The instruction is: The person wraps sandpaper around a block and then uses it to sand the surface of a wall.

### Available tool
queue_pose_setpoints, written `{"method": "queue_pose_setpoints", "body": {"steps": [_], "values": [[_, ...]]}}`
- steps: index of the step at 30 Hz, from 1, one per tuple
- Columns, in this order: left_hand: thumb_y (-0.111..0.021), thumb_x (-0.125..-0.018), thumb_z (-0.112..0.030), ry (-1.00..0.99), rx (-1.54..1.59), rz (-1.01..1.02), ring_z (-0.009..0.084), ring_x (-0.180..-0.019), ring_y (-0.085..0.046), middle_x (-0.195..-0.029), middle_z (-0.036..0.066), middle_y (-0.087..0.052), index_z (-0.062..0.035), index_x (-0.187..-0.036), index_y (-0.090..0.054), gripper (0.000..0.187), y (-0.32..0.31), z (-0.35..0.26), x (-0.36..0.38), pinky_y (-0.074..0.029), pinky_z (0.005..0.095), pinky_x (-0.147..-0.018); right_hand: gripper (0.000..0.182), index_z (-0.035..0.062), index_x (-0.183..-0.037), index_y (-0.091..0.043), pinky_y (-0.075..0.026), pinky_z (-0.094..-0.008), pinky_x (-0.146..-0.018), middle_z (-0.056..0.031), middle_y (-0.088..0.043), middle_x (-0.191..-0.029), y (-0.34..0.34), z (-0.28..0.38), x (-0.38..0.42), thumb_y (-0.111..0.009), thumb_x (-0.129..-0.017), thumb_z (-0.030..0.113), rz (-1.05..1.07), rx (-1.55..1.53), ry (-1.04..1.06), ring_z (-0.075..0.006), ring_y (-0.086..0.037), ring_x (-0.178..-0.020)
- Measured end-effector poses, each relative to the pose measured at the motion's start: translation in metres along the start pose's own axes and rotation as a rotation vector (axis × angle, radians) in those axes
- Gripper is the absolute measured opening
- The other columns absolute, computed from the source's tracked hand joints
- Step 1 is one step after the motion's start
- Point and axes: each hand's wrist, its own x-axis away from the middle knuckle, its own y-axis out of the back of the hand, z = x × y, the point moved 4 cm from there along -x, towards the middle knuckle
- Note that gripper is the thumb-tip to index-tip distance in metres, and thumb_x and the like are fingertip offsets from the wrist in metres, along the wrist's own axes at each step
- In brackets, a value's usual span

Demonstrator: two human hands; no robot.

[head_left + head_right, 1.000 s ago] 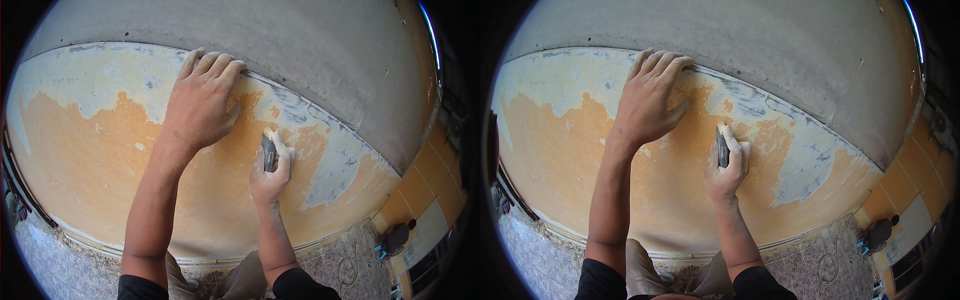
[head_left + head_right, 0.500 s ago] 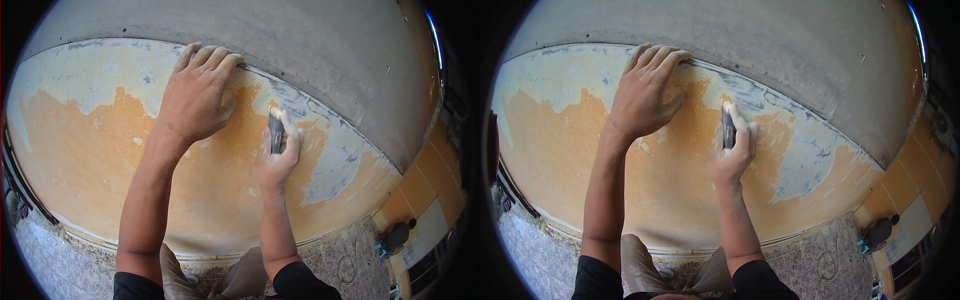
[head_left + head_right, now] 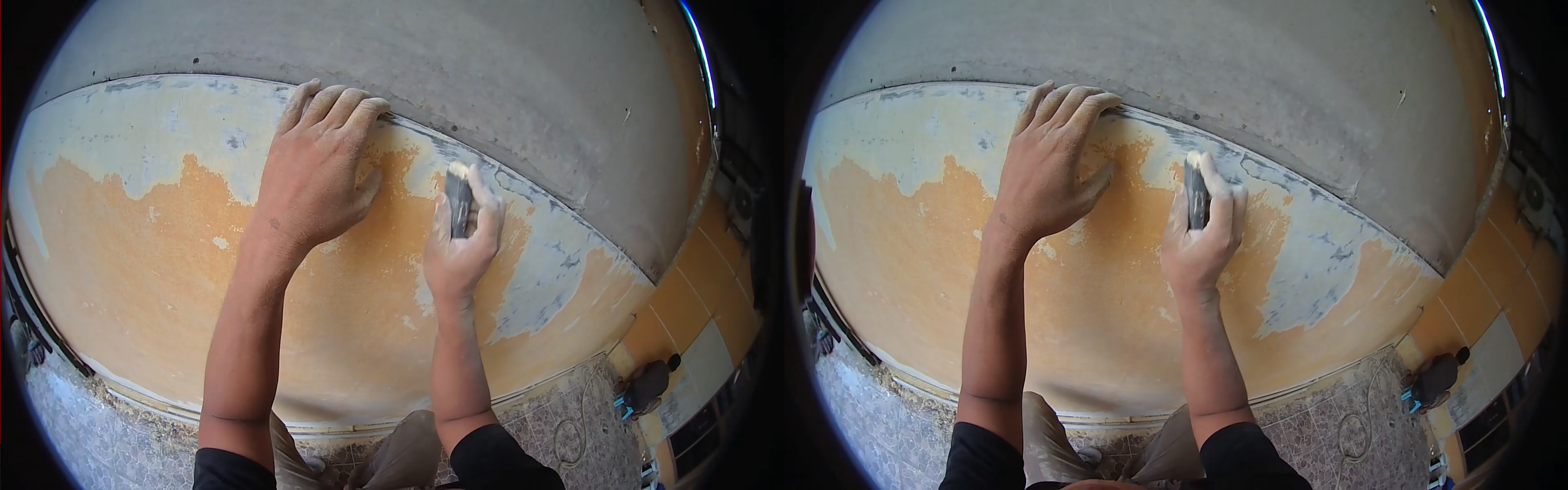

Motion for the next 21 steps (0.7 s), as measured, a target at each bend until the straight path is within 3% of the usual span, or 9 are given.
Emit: {"method": "queue_pose_setpoints", "body": {"steps": [2, 4, 7, 8, 10, 16, 21], "values": [[-0.080, -0.077, -0.014, 0.011, 0.000, -0.004, 0.0296, -0.128, -0.056, -0.128, 0.006, -0.065, -0.0139, -0.133, -0.058, 0.060, -0.002, -0.001, 0.001, -0.031, 0.0484, -0.126, 0.054, -0.0014, -0.136, -0.062, -0.052, -0.0390, -0.080, -0.0139, -0.073, -0.113, -0.004, 0.002, -0.025, -0.075, -0.084, -0.009, -0.001, -0.003, 0.033, -0.0269, -0.058, -0.088], [-0.080, -0.077, -0.014, 0.019, -0.002, -0.006, 0.0295, -0.128, -0.056, -0.128, 0.006, -0.065, -0.0142, -0.133, -0.058, 0.060, -0.003, -0.001, 0.001, -0.030, 0.0483, -0.127, 0.049, -0.0042, -0.137, -0.060, -0.054, -0.0325, -0.076, -0.0123, -0.061, -0.107, -0.006, 0.004, -0.033, -0.075, -0.091, -0.003, 0.008, 0.009, 0.083, -0.0241, -0.065, -0.093], [-0.080, -0.077, -0.014, 0.019, -0.003, 0.000, 0.0296, -0.127, -0.056, -0.128, 0.006, -0.065, -0.0146, -0.133, -0.058, 0.060, -0.002, 0.000, 0.000, -0.030, 0.0483, -0.127, 0.051, -0.0043, -0.139, -0.059, -0.054, -0.0320, -0.076, -0.0123, -0.061, -0.106, 0.007, -0.001, 0.019, -0.075, -0.091, -0.003, 0.046, 0.086, -0.001, -0.0242, -0.065, -0.095], [-0.080, -0.077, -0.014, 0.008, 0.009, 0.000, 0.0297, -0.127, -0.057, -0.128, 0.006, -0.065, -0.0146, -0.133, -0.058, 0.060, -0.001, 0.000, 0.000, -0.030, 0.0484, -0.127, 0.051, -0.0043, -0.139, -0.059, -0.054, -0.0320, -0.076, -0.0123, -0.061, -0.106, 0.009, -0.003, 0.041, -0.075, -0.091, -0.003, 0.045, 0.088, -0.001, -0.0242, -0.065, -0.095], [-0.080, -0.077, -0.014, 0.005, 0.024, -0.005, 0.0299, -0.127, -0.057, -0.128, 0.006, -0.065, -0.0147, -0.133, -0.058, 0.060, 0.001, 0.001, 0.000, -0.030, 0.0485, -0.127, 0.053, -0.0016, -0.137, -0.061, -0.052, -0.0405, -0.080, -0.0149, -0.071, -0.118, 0.012, -0.007, 0.069, -0.074, -0.086, -0.007, -0.017, -0.041, -0.092, -0.0277, -0.059, -0.089], [-0.080, -0.078, -0.014, 0.004, 0.016, -0.018, 0.0298, -0.128, -0.057, -0.129, 0.007, -0.065, -0.0149, -0.133, -0.058, 0.059, -0.003, 0.000, 0.002, -0.030, 0.0478, -0.128, 0.052, -0.0016, -0.137, -0.061, -0.051, -0.0400, -0.076, -0.0132, -0.068, -0.106, -0.004, 0.001, -0.017, -0.074, -0.086, -0.006, 0.001, -0.012, 0.010, -0.0278, -0.058, -0.086], [-0.080, -0.077, -0.013, 0.018, -0.008, -0.006, 0.0288, -0.129, -0.057, -0.130, 0.006, -0.066, -0.0155, -0.134, -0.059, 0.060, -0.002, -0.001, 0.001, -0.029, 0.0471, -0.129, 0.051, -0.0015, -0.135, -0.062, -0.051, -0.0389, -0.074, -0.0127, -0.068, -0.103, 0.009, 0.001, 0.032, -0.075, -0.086, -0.007, 0.020, 0.008, -0.015, -0.0284, -0.059, -0.085]]}}
